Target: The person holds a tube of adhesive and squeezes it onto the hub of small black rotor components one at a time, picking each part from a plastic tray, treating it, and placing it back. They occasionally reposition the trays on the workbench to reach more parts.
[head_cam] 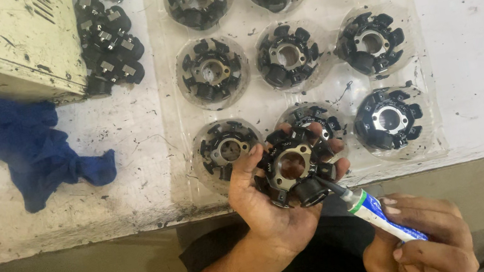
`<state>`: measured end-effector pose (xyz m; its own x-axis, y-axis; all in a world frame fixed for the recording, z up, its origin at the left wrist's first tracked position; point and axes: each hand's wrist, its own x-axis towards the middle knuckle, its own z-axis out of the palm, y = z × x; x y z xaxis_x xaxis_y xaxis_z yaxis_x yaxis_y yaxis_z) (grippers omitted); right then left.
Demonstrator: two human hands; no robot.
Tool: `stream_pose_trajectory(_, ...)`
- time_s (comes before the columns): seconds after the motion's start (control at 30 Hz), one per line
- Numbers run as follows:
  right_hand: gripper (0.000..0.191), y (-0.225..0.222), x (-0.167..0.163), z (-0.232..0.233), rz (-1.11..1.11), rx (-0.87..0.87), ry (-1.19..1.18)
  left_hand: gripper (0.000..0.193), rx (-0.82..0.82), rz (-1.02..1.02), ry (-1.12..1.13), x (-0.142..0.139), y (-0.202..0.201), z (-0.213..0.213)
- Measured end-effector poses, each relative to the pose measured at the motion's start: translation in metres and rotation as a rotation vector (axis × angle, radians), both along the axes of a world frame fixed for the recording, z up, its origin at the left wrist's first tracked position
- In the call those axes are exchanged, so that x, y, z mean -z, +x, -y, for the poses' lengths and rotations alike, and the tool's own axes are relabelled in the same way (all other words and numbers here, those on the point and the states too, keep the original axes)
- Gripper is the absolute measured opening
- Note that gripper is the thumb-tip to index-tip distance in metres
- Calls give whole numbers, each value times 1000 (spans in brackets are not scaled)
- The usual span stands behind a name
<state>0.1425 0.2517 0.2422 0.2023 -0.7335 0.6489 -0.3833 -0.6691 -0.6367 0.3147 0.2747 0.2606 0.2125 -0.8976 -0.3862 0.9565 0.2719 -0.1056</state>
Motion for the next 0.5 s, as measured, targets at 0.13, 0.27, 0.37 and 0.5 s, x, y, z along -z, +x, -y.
stream_pose_trajectory(0.13,43,-15,1,2,-66,-55,64,46,3,50,-7,-3,6,6)
stream_pose_trajectory(0.27,39,-25,18,9,168,20,91,42,46,348,-86,0,34,29)
stream_pose_trajectory(0.37,39,-32,25,16,210,64,125,37,103,594,-85,18,62,74)
stream_pose_trajectory(0.5,42,-35,18,20,189,7,207,36,89,903,1,53,83,174)
